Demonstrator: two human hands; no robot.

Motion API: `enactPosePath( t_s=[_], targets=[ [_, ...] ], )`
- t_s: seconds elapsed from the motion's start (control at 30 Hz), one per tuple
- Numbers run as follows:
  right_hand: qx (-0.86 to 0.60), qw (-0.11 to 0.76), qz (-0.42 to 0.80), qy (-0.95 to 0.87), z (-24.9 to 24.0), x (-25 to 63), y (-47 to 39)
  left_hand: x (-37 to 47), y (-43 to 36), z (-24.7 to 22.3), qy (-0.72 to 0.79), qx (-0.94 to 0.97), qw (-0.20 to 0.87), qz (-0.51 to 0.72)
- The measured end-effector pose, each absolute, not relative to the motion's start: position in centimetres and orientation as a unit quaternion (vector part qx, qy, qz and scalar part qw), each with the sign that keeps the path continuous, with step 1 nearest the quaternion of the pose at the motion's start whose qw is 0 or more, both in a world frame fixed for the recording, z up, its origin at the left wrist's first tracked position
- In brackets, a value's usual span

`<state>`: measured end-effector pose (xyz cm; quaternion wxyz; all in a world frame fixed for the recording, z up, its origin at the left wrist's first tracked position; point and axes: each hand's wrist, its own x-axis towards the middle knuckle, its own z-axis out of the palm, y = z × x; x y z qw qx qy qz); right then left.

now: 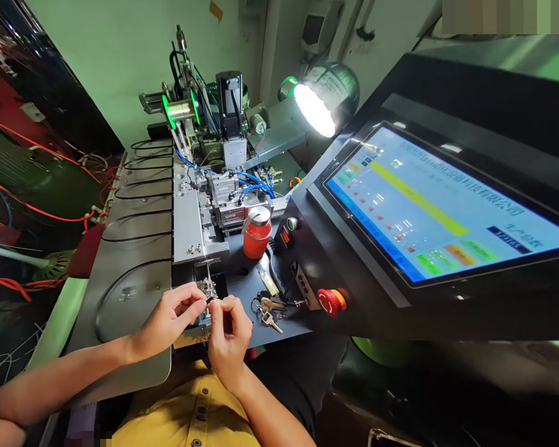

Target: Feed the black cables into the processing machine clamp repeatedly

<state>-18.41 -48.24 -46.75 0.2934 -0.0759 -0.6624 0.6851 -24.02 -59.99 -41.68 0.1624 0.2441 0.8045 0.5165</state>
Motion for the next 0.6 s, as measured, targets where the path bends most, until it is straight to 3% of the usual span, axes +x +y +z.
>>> enactPosePath(
  t_s=[0.13,0.37,0.6],
  targets=[
    [-0.081,0.215,0.666,-0.709,-47.3,-19.2,-45.7,-25.8,-60.5,-42.1,0.853,0.252,0.116,0.442],
    [-0.159,0.214,0.643,-0.718,-48.8,-19.6,-43.5,-27.5,-60.9,-43.5,0.908,0.232,0.118,0.329],
    [-0.158,0.193,0.636,-0.731,-49.2,-19.4,-43.7,-27.3,-60.5,-43.2,0.921,0.227,0.109,0.298]
  ],
)
